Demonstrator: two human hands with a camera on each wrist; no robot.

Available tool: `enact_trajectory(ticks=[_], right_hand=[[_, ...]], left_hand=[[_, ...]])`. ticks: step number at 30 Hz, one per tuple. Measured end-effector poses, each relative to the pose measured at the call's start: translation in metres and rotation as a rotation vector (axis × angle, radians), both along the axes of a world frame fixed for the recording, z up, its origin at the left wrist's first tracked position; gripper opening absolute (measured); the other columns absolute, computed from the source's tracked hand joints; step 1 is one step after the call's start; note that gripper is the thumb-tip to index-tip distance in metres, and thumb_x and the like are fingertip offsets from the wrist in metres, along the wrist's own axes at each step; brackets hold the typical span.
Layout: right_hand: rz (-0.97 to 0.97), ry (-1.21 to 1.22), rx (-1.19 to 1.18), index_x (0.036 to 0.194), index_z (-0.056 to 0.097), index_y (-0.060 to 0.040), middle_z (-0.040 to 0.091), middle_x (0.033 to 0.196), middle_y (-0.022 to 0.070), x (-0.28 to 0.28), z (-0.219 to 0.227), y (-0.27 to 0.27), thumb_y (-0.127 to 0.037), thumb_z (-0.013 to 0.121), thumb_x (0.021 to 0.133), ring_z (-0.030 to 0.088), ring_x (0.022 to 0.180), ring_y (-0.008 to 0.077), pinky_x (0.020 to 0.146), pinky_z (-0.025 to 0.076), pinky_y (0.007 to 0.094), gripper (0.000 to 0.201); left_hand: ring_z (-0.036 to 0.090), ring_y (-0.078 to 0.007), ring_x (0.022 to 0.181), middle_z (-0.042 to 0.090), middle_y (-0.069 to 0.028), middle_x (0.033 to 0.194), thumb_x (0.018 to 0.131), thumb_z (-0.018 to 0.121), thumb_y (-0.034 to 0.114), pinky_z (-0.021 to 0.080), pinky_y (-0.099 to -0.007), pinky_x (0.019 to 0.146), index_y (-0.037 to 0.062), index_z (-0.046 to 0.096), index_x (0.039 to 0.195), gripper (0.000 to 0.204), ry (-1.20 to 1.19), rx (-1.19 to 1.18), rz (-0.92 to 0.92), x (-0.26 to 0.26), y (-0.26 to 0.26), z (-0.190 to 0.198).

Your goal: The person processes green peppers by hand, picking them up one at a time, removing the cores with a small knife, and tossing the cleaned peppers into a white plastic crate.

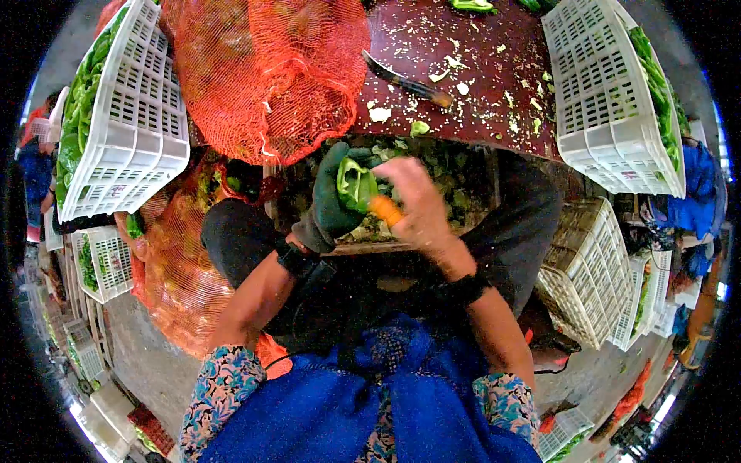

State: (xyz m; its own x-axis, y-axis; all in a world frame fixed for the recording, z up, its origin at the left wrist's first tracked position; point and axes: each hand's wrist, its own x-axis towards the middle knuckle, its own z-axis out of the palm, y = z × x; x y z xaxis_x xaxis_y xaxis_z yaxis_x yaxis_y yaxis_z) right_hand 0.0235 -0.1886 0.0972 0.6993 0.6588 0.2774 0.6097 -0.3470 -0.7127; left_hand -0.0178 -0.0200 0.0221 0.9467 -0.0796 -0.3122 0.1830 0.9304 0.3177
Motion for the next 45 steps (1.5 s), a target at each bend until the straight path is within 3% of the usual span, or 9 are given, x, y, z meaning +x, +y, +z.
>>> enact_trajectory(ticks=[9, 18, 22, 25, 28, 32, 40, 43, 45], right_hand=[[-0.043, 0.707, 0.301, 0.106, 0.06, 0.0005, 0.062, 0.09, -0.0011, -0.006, -0.042, 0.009, -0.017, 0.063, 0.095, 0.055, 0.083, 0.0072, 0.072, 0.047, 0.0234, 0.021], [-0.101, 1.632, 1.053, 0.113, 0.06, -0.0101, 0.065, 0.114, 0.0067, 0.004, -0.063, -0.004, -0.027, 0.056, 0.098, 0.063, 0.107, 0.0213, 0.088, 0.054, 0.0419, 0.023], [-0.32, 1.441, 0.819, 0.121, 0.06, -0.0085, 0.066, 0.117, 0.0078, -0.003, -0.034, 0.011, -0.031, 0.056, 0.097, 0.066, 0.104, 0.023, 0.087, 0.055, 0.0442, 0.033], [-0.317, 1.458, 0.809, 0.121, 0.06, -0.0064, 0.067, 0.114, 0.0074, 0.001, -0.042, 0.008, -0.031, 0.056, 0.097, 0.067, 0.099, 0.0226, 0.084, 0.056, 0.0429, 0.034], [-0.427, 1.368, 0.846, 0.119, 0.061, -0.0062, 0.068, 0.111, 0.007, 0.001, -0.033, 0.012, -0.029, 0.056, 0.097, 0.068, 0.097, 0.0215, 0.082, 0.057, 0.0414, 0.032], [-0.552, 1.228, 0.878, 0.114, 0.064, -0.0072, 0.068, 0.106, 0.0061, 0.0, -0.039, 0.018, -0.029, 0.056, 0.097, 0.068, 0.091, 0.0188, 0.075, 0.055, 0.0367, 0.029], [-0.634, 1.163, 0.904, 0.116, 0.064, -0.0053, 0.07, 0.111, 0.0102, 0.02, 0.009, -0.01, -0.031, 0.054, 0.095, 0.069, 0.094, 0.0225, 0.079, 0.053, 0.0357, 0.034], [-0.311, 1.12, 0.983, 0.117, 0.064, -0.0002, 0.068, 0.113, 0.0149, 0.026, 0.017, -0.025, -0.019, 0.048, 0.094, 0.067, 0.098, 0.0253, 0.089, 0.052, 0.0348, 0.034], [-0.358, 0.578, 0.538, 0.114, 0.065, 0.0023, 0.068, 0.106, 0.0091, 0.019, -0.002, -0.038, -0.013, 0.054, 0.094, 0.063, 0.096, 0.0157, 0.087, 0.051, 0.0309, 0.027]], left_hand=[[0.067, -0.0169, 0.084, 0.068, -0.0051, 0.099, 0.099, 0.044, 0.05, 0.058, -0.0311, 0.073, 0.0081, 0.062, 0.111, 0.047, 0.13, 0.404, 0.058, -0.003, -0.002, 0.003], [0.065, -0.0123, 0.062, 0.069, 0.0001, 0.087, 0.1, 0.043, 0.049, 0.051, -0.0247, 0.047, 0.0128, 0.064, 0.109, 0.043, 0.175, 0.319, -0.012, -0.003, -0.003, 0.003], [0.06, -0.0101, 0.055, 0.065, 0.0024, 0.075, 0.1, 0.046, 0.046, 0.046, -0.0246, 0.043, 0.0153, 0.064, 0.102, 0.036, 0.252, 0.483, 0.06, 0.0, -0.005, 0.019], [0.063, -0.016, 0.084, 0.061, -0.0048, 0.093, 0.099, 0.051, 0.033, 0.051, -0.0312, 0.069, 0.0082, 0.062, 0.105, 0.028, 0.059, 0.633, 0.153, 0.0, -0.001, -0.003], [0.055, -0.0243, 0.107, 0.055, -0.0135, 0.117, 0.098, 0.054, 0.027, 0.045, -0.0379, 0.091, 0.0064, 0.061, 0.116, 0.029, -0.313, 1.592, 0.595, -0.01, -0.008, 0.043], [0.047, -0.0341, 0.121, 0.05, -0.0161, 0.133, 0.092, 0.057, 0.027, 0.031, -0.0535, 0.108, 0.008, 0.053, 0.131, 0.043, -0.879, 2.149, 0.366, -0.018, -0.008, 0.066], [0.052, -0.0369, 0.109, 0.055, -0.0174, 0.121, 0.089, 0.061, 0.025, 0.036, -0.0499, 0.102, 0.0021, 0.059, 0.118, 0.037, -0.333, 2.203, 0.106, -0.016, 0.007, 0.025], [0.049, -0.04, 0.118, 0.051, -0.0218, 0.131, 0.089, 0.062, 0.024, 0.035, -0.0489, 0.105, 0.0011, 0.051, 0.131, 0.049, -0.552, 2.03, 0.276, -0.008, -0.002, 0.035], [0.046, -0.0404, 0.125, 0.047, -0.0238, 0.136, 0.088, 0.065, 0.022, 0.034, -0.0489, 0.108, 0.0012, 0.044, 0.138, 0.058, -0.818, 1.955, 0.348, -0.006, -0.014, 0.053]])
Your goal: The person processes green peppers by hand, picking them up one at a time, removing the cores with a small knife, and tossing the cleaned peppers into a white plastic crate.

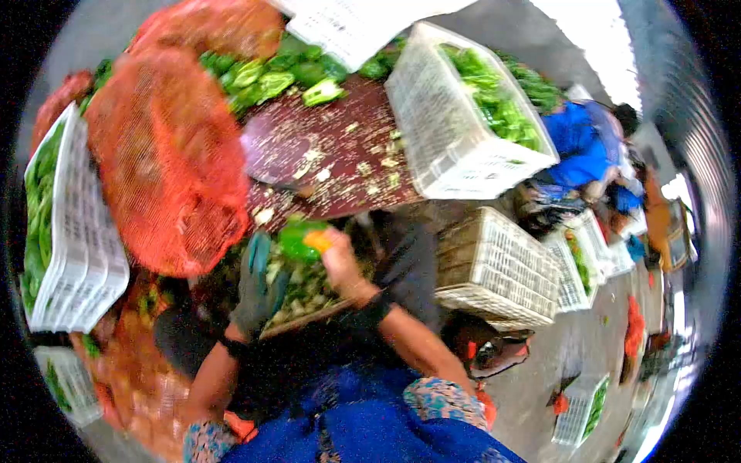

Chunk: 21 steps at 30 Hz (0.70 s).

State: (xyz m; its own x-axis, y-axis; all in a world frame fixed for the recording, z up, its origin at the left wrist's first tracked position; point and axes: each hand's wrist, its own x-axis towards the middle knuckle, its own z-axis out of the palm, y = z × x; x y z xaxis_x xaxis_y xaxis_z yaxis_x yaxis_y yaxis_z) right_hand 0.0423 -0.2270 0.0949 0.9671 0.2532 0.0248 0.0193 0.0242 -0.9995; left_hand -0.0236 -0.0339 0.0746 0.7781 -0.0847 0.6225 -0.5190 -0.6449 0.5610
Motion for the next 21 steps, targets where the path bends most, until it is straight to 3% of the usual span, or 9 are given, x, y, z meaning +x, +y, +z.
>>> enact_trajectory(ticks=[5, 6, 9, 11, 13, 15, 17, 19, 21], right_hand=[[-0.034, 0.123, 0.252, 0.122, 0.061, 0.0013, 0.067, 0.109, 0.0036, -0.005, 0.027, -0.019, -0.009, 0.054, 0.098, 0.062, 0.097, 0.012, 0.088, 0.05, 0.028, 0.028], [-0.074, 0.065, 0.168, 0.123, 0.061, 0.0014, 0.067, 0.111, 0.0036, -0.003, 0.036, -0.033, -0.008, 0.056, 0.097, 0.062, 0.097, 0.0121, 0.088, 0.051, 0.0287, 0.028], [-0.33, -0.446, -0.275, 0.119, 0.062, 0.0017, 0.069, 0.103, 0.0052, 0.014, 0.097, -0.08, -0.011, 0.063, 0.093, 0.064, 0.091, 0.0131, 0.081, 0.052, 0.0296, 0.03], [-0.547, -0.476, -0.393, 0.115, 0.063, 0.0014, 0.071, 0.095, 0.012, 0.027, 0.152, -0.112, -0.017, 0.064, 0.09, 0.064, 0.083, 0.0139, 0.075, 0.05, 0.0299, 0.03], [-0.829, -0.91, -0.612, 0.112, 0.062, 0.003, 0.068, 0.084, 0.0186, 0.078, 0.167, -0.168, -0.021, 0.063, 0.091, 0.064, 0.073, 0.0254, 0.065, 0.049, 0.0379, 0.032], [-0.995, -0.853, -0.743, 0.107, 0.061, 0.0018, 0.066, 0.087, 0.0235, 0.127, 0.187, -0.223, -0.027, 0.065, 0.091, 0.062, 0.077, 0.0383, 0.069, 0.046, 0.0446, 0.033], [-0.808, -0.8, -1.256, 0.11, 0.06, 0.0017, 0.063, 0.099, 0.0278, 0.198, 0.192, -0.282, -0.03, 0.067, 0.09, 0.061, 0.091, 0.043, 0.079, 0.047, 0.0496, 0.038], [-0.854, -1.18, -1.205, 0.112, 0.058, 0.0006, 0.061, 0.11, 0.0215, 0.211, 0.186, -0.272, -0.018, 0.07, 0.084, 0.057, 0.104, 0.0417, 0.091, 0.046, 0.0462, 0.036], [-0.758, -1.224, -1.08, 0.112, 0.057, -0.0007, 0.06, 0.109, 0.0183, 0.186, 0.202, -0.206, -0.008, 0.07, 0.081, 0.057, 0.105, 0.0388, 0.092, 0.046, 0.0442, 0.034]], left_hand=[[0.044, -0.0426, 0.127, 0.046, -0.0228, 0.138, 0.089, 0.063, 0.025, 0.035, -0.0528, 0.107, 0.0008, 0.043, 0.14, 0.06, 0.302, 0.254, -0.058, -0.007, 0.0, -0.005], [0.044, -0.0427, 0.127, 0.047, -0.0229, 0.137, 0.089, 0.063, 0.025, 0.035, -0.0529, 0.107, 0.0013, 0.044, 0.14, 0.06, 0.441, 0.225, -0.031, -0.006, 0.0, -0.025], [0.051, -0.0424, 0.106, 0.056, -0.0222, 0.115, 0.085, 0.065, 0.017, 0.041, -0.0511, 0.09, 0.0021, 0.057, 0.121, 0.04, 0.102, 0.226, 0.087, -0.01, 0.003, -0.072], [0.053, -0.0414, 0.105, 0.057, -0.0227, 0.114, 0.086, 0.064, 0.019, 0.042, -0.05, 0.089, 0.0032, 0.058, 0.119, 0.037, 0.368, 0.104, -0.065, -0.01, 0.001, -0.047], [0.053, -0.0409, 0.105, 0.057, -0.0224, 0.115, 0.087, 0.063, 0.02, 0.042, -0.0494, 0.089, 0.004, 0.058, 0.119, 0.036, 0.552, -0.055, -0.192, -0.008, -0.002, -0.046], [0.056, -0.0412, 0.101, 0.06, -0.0208, 0.111, 0.088, 0.063, 0.022, 0.044, -0.0496, 0.088, 0.0048, 0.059, 0.12, 0.036, 0.527, -0.137, -0.234, -0.011, -0.006, -0.071], [0.057, -0.0411, 0.097, 0.062, -0.0194, 0.109, 0.087, 0.063, 0.022, 0.046, -0.0494, 0.086, 0.0053, 0.06, 0.12, 0.037, 0.441, 0.103, -0.199, -0.012, -0.004, -0.037], [0.058, -0.0405, 0.099, 0.062, -0.0185, 0.11, 0.088, 0.064, 0.024, 0.046, -0.0484, 0.088, 0.005, 0.059, 0.122, 0.04, 0.45, 0.091, -0.144, -0.014, -0.003, -0.045], [0.057, -0.0397, 0.099, 0.061, -0.0185, 0.111, 0.087, 0.064, 0.024, 0.046, -0.0476, 0.088, 0.0049, 0.059, 0.123, 0.04, 0.568, 0.048, -0.138, -0.011, -0.007, -0.058]])
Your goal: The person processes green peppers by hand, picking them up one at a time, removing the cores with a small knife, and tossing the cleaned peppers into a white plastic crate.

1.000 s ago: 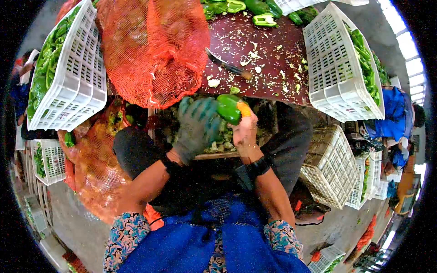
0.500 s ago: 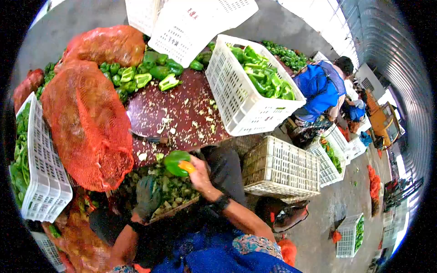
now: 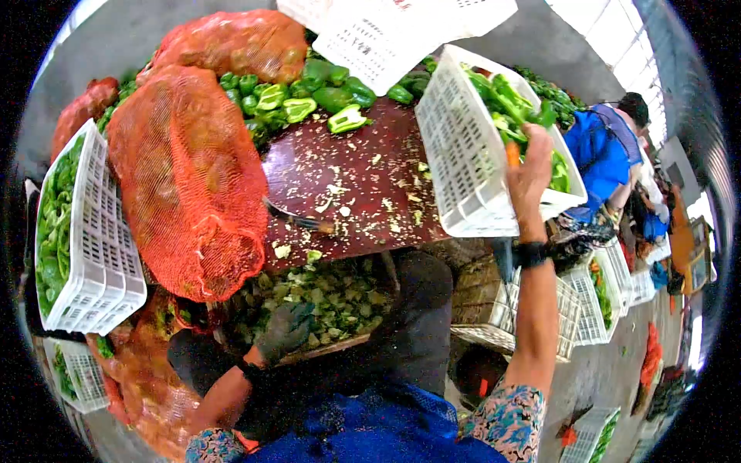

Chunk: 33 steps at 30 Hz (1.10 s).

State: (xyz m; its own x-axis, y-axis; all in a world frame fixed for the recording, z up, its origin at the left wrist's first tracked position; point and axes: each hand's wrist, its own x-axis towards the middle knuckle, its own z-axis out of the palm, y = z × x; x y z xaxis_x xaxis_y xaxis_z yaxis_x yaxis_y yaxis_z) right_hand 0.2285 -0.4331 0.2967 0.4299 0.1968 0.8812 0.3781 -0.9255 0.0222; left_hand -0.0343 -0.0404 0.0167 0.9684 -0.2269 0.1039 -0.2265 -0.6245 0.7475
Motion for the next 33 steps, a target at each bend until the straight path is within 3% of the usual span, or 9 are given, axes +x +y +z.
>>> enact_trajectory(ticks=[1, 2, 5, 9, 13, 20, 23, 30, 33], right_hand=[[0.132, 0.066, 0.0, 0.109, 0.057, -0.0022, 0.059, 0.104, 0.016, -0.005, -0.011, 0.026, 0.0, 0.069, 0.078, 0.057, 0.102, 0.0341, 0.091, 0.047, 0.0406, 0.034], [0.298, 0.249, 0.165, 0.105, 0.058, -0.0039, 0.059, 0.104, 0.0138, -0.012, -0.034, 0.056, 0.002, 0.069, 0.077, 0.057, 0.101, 0.0304, 0.09, 0.046, 0.0376, 0.031], [0.544, 0.468, 0.03, 0.096, 0.059, -0.0079, 0.061, 0.094, 0.0099, -0.003, -0.124, 0.121, 0.005, 0.066, 0.069, 0.06, 0.093, 0.0333, 0.083, 0.049, 0.0409, 0.031], [0.509, 0.697, -0.07, 0.103, 0.058, -0.0116, 0.059, 0.101, 0.0099, 0.055, -0.213, 0.169, -0.004, 0.068, 0.079, 0.061, 0.093, 0.0338, 0.076, 0.053, 0.0411, 0.028], [0.453, 0.531, -0.084, 0.107, 0.057, -0.0103, 0.055, 0.106, 0.0125, 0.151, -0.235, 0.215, -0.008, 0.065, 0.083, 0.061, 0.094, 0.0344, 0.075, 0.054, 0.0453, 0.025], [-0.035, 0.623, -0.383, 0.103, 0.064, -0.0057, 0.054, 0.109, 0.013, 0.253, -0.256, 0.245, -0.008, 0.068, 0.079, 0.055, 0.101, 0.0316, 0.084, 0.05, 0.0436, 0.025], [-0.129, 0.564, -0.568, 0.099, 0.065, -0.0074, 0.054, 0.104, 0.0109, 0.269, -0.261, 0.245, -0.009, 0.067, 0.081, 0.055, 0.1, 0.03, 0.087, 0.044, 0.0408, 0.018], [0.342, 0.488, -0.253, 0.088, 0.059, -0.0082, 0.057, 0.086, 0.0122, 0.204, -0.218, 0.234, -0.018, 0.068, 0.084, 0.057, 0.08, 0.0347, 0.065, 0.04, 0.0445, 0.014], [0.553, 0.974, 0.166, 0.084, 0.063, -0.0049, 0.059, 0.072, 0.0063, 0.127, -0.18, 0.241, -0.017, 0.069, 0.086, 0.056, 0.066, 0.0191, 0.059, 0.042, 0.0343, 0.013]], left_hand=[[0.058, -0.0385, 0.096, 0.062, -0.0183, 0.107, 0.087, 0.065, 0.02, 0.048, -0.0461, 0.083, 0.0048, 0.06, 0.12, 0.037, -0.186, 0.046, -0.011, 0.002, 0.001, 0.029], [0.059, -0.0385, 0.094, 0.062, -0.0181, 0.105, 0.086, 0.065, 0.019, 0.048, -0.046, 0.081, 0.0049, 0.06, 0.119, 0.036, -0.169, 0.015, -0.034, 0.003, 0.001, 0.02], [0.059, -0.0389, 0.093, 0.062, -0.0186, 0.103, 0.085, 0.064, 0.018, 0.048, -0.0463, 0.08, 0.0045, 0.06, 0.117, 0.034, -0.016, 0.032, -0.119, 0.01, 0.003, -0.007], [0.057, -0.0382, 0.1, 0.06, -0.0203, 0.113, 0.088, 0.059, 0.022, 0.045, -0.0461, 0.089, 0.0014, 0.057, 0.124, 0.042, -0.111, -0.009, -0.125, 0.005, 0.009, 0.012], [0.056, -0.0379, 0.103, 0.058, -0.0188, 0.114, 0.087, 0.064, 0.021, 0.049, -0.0473, 0.088, 0.0027, 0.054, 0.129, 0.047, 0.058, -0.046, -0.218, 0.02, 0.022, 0.03], [0.052, -0.0398, 0.116, 0.055, -0.019, 0.127, 0.087, 0.066, 0.018, 0.045, -0.0497, 0.099, 0.0044, 0.055, 0.129, 0.046, 0.235, -0.022, -0.105, 0.033, 0.042, 0.051], [0.052, -0.0392, 0.117, 0.054, -0.0187, 0.129, 0.086, 0.067, 0.017, 0.044, -0.0499, 0.1, 0.0041, 0.055, 0.128, 0.046, 0.021, 0.007, -0.139, 0.027, 0.047, 0.038], [0.055, -0.0386, 0.11, 0.057, -0.02, 0.124, 0.086, 0.065, 0.016, 0.046, -0.0459, 0.094, 0.0017, 0.058, 0.122, 0.04, 0.1, -0.138, -0.02, 0.031, 0.043, 0.038], [0.054, -0.0379, 0.114, 0.056, -0.0201, 0.126, 0.09, 0.064, 0.018, 0.044, -0.0445, 0.098, 0.0015, 0.055, 0.128, 0.042, 0.128, -0.28, 0.166, 0.03, 0.039, 0.048]])
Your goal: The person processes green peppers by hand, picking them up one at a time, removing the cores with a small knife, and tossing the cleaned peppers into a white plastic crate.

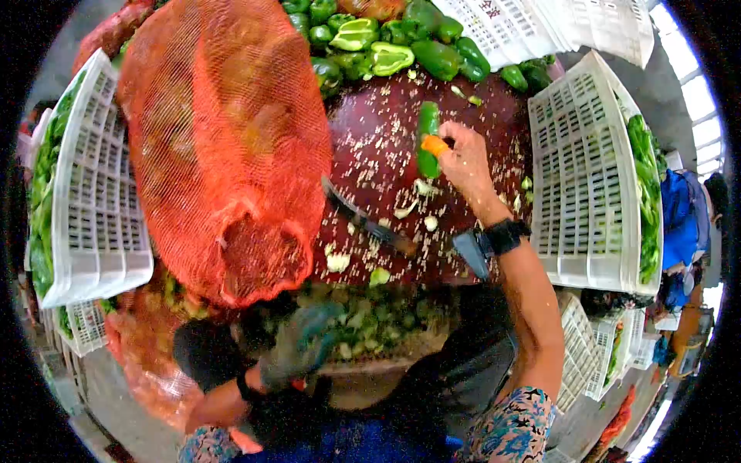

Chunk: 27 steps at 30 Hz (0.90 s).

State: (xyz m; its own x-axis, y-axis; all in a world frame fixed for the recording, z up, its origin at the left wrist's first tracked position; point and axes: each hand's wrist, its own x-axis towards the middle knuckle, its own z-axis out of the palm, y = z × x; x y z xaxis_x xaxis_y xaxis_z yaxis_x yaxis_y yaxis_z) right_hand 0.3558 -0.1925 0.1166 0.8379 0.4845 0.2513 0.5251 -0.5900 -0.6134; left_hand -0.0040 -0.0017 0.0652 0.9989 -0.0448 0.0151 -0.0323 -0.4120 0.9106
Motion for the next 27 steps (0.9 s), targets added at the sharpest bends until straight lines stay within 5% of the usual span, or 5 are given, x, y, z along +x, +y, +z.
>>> enact_trajectory(ticks=[7, 11, 17, 23, 27], right_hand=[[0.073, 0.778, 0.268, 0.091, 0.069, -0.0001, 0.061, 0.074, -0.0009, -0.205, 0.0, 0.057, -0.009, 0.066, 0.087, 0.054, 0.066, 0.0104, 0.062, 0.044, 0.0287, 0.01], [0.235, 1.033, 0.388, 0.1, 0.066, 0.003, 0.06, 0.081, 0.0017, -0.25, -0.006, 0.067, -0.014, 0.051, 0.094, 0.059, 0.068, 0.0089, 0.058, 0.046, 0.0247, 0.023], [0.791, 0.229, 0.108, 0.111, 0.062, 0.0018, 0.064, 0.089, 0.0119, -0.25, -0.017, 0.049, -0.02, 0.068, 0.083, 0.061, 0.07, 0.0259, 0.064, 0.051, 0.0341, 0.035], [0.629, 0.724, -0.091, 0.108, 0.062, -0.0011, 0.067, 0.087, 0.0117, -0.272, -0.003, 0.046, -0.018, 0.078, 0.077, 0.063, 0.074, 0.0172, 0.065, 0.051, 0.0342, 0.039], [0.649, 0.588, 0.146, 0.102, 0.064, 0.0, 0.066, 0.079, 0.01, -0.278, -0.059, 0.042, -0.012, 0.079, 0.075, 0.059, 0.065, 0.0148, 0.06, 0.049, 0.0322, 0.033]], left_hand=[[0.044, -0.0198, 0.132, 0.041, -0.0068, 0.147, 0.1, 0.052, 0.021, 0.038, -0.0367, 0.109, 0.0093, 0.027, 0.152, 0.059, 0.077, -1.396, 0.263, 0.016, -0.008, 0.002], [0.056, -0.0173, 0.114, 0.058, -0.0042, 0.122, 0.099, 0.05, 0.038, 0.046, -0.0348, 0.099, 0.0091, 0.049, 0.134, 0.045, 0.148, -1.794, -0.071, 0.009, 0.007, -0.005], [0.061, -0.0216, 0.109, 0.06, -0.0048, 0.123, 0.096, 0.052, 0.046, 0.052, -0.0411, 0.093, 0.0155, 0.054, 0.131, 0.047, 0.461, -1.759, -0.002, -0.012, 0.006, -0.009], [0.061, -0.0192, 0.109, 0.06, -0.0029, 0.12, 0.093, 0.059, 0.034, 0.053, -0.0373, 0.091, 0.0164, 0.057, 0.123, 0.035, 0.183, -1.466, -0.067, -0.031, -0.002, -0.007], [0.058, -0.0188, 0.11, 0.058, -0.0037, 0.12, 0.086, 0.068, 0.012, 0.051, -0.0355, 0.093, 0.0119, 0.053, 0.126, 0.043, 0.473, -1.872, -0.038, -0.022, 0.002, -0.056]])
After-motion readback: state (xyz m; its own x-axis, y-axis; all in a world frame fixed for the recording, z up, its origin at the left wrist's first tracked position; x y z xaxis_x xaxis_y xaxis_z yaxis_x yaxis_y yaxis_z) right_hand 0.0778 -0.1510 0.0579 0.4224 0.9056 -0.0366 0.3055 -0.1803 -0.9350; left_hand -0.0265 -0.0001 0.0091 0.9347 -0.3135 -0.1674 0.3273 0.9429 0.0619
